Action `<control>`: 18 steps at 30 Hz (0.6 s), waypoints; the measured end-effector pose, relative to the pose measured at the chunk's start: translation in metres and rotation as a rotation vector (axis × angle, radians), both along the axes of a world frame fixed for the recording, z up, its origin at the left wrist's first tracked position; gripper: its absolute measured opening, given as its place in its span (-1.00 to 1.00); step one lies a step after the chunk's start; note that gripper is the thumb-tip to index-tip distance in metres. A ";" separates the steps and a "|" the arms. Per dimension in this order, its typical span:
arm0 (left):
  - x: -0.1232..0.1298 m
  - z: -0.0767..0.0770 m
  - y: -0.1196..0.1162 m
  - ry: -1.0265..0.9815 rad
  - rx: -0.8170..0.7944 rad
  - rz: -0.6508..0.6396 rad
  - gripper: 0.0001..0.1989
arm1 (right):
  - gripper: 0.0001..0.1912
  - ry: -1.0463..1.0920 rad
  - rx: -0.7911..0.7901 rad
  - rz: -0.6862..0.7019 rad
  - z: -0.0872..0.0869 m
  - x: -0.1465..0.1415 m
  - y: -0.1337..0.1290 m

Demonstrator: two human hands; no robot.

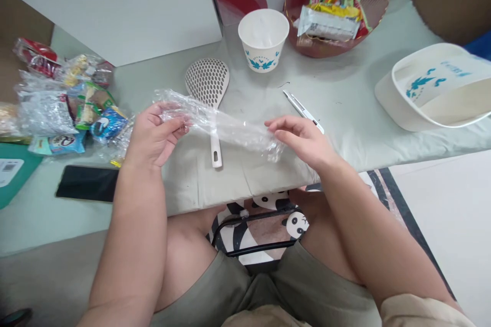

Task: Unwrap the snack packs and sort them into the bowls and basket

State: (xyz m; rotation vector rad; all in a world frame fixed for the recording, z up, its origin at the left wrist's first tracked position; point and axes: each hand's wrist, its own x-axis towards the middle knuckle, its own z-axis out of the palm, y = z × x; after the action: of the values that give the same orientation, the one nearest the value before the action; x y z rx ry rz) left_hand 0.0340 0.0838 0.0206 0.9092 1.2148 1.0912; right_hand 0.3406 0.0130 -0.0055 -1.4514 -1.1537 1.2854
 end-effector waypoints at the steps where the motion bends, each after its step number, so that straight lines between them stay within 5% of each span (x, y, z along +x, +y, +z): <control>1: 0.000 0.002 0.000 -0.024 0.000 -0.003 -0.67 | -0.82 0.018 0.052 -0.004 0.000 0.003 0.000; 5: 0.005 0.011 -0.007 -0.048 -0.025 -0.203 -0.65 | -0.72 0.195 0.158 -0.036 0.000 -0.005 0.001; 9: 0.020 0.019 -0.015 -0.021 -0.012 -0.383 -0.58 | -0.48 0.266 0.013 0.382 0.002 -0.038 -0.003; 11: 0.028 0.018 -0.016 -0.112 0.011 -0.323 -0.52 | -0.62 0.240 -0.085 0.510 0.005 -0.050 -0.005; 15: 0.046 0.007 -0.020 -0.357 -0.017 -0.129 -0.47 | -0.74 0.126 -0.110 0.363 0.007 -0.059 -0.008; 18: 0.062 -0.006 -0.027 -0.288 -0.110 -0.338 -0.47 | -0.71 0.019 -0.054 0.260 0.008 -0.060 -0.008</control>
State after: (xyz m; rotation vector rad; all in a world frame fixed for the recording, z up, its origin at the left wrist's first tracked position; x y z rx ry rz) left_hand 0.0960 0.0567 0.0146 0.8053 0.8393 0.8406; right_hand 0.2810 0.0052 0.0021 -1.3573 -1.3370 1.5143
